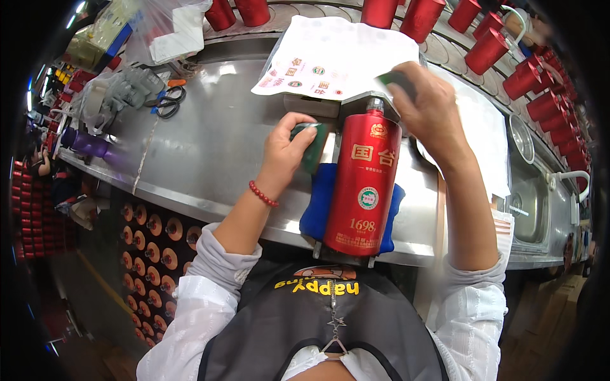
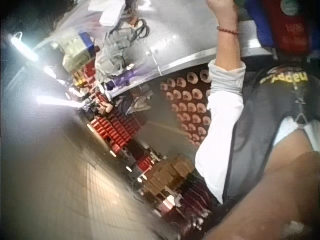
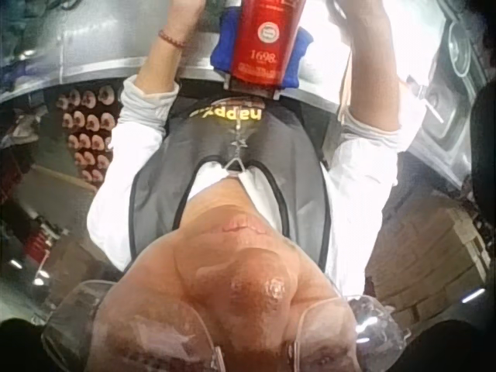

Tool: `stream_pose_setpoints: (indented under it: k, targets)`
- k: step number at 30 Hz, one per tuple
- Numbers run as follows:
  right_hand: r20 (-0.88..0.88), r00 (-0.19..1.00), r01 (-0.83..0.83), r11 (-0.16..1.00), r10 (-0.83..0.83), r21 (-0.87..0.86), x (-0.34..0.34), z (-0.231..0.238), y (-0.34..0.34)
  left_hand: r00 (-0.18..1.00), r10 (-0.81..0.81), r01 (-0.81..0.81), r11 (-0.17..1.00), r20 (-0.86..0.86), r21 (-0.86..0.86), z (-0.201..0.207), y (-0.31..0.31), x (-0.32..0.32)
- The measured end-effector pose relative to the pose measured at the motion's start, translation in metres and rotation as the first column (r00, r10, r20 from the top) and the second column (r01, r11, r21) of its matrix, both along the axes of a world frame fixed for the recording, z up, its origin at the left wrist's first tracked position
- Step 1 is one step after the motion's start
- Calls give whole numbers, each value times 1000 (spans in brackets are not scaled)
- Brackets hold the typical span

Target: The person applies circular labels to the necks of red cylindrical containers. They peel each label from a sheet, place it on the container neck, and smooth it with a green tool. The person repeats this process for multiple containers.

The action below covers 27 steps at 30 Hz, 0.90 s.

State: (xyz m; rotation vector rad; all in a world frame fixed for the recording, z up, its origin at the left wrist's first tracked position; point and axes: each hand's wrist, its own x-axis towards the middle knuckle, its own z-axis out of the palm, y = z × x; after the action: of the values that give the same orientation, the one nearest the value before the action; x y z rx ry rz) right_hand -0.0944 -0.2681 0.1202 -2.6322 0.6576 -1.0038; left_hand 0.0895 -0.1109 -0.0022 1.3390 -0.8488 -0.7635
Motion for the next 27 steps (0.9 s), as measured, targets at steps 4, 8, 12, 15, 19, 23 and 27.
stream_pose_setpoints:
  k: [4, 8, 12, 15, 19, 23, 27]
  targets:
    - [-12, 986, -164, 931, 169, -327, -40, -22, 55, 1000, 24, -23, 992, -5, 123, -19, 18, 1]
    - [69, 866, -500, 856, 495, 133, -94, -26, 129, 923, 54, -95, 991, 381, 89, -41, 32, 16]
    - [75, 987, 134, 987, -141, 93, -183, -61, 111, 735, -27, -134, 974, 678, 184, -41, 30, 14]
    - [-329, 797, 471, 862, -507, -187, -266, -89, 93, 639, -6, -184, 970, 769, 160, -31, 30, 7]
    - [-447, 666, 560, 796, -597, -229, -302, -114, 98, 515, 117, -126, 990, 849, -60, -27, 36, 1]
    - [-320, 754, 551, 818, -573, -167, -310, -119, 88, 538, 91, -142, 990, 838, -17, -13, 57, -24]
    - [-295, 790, 529, 841, -537, -114, -304, -118, 90, 721, 100, -77, 995, 685, -65, -13, 78, -42]
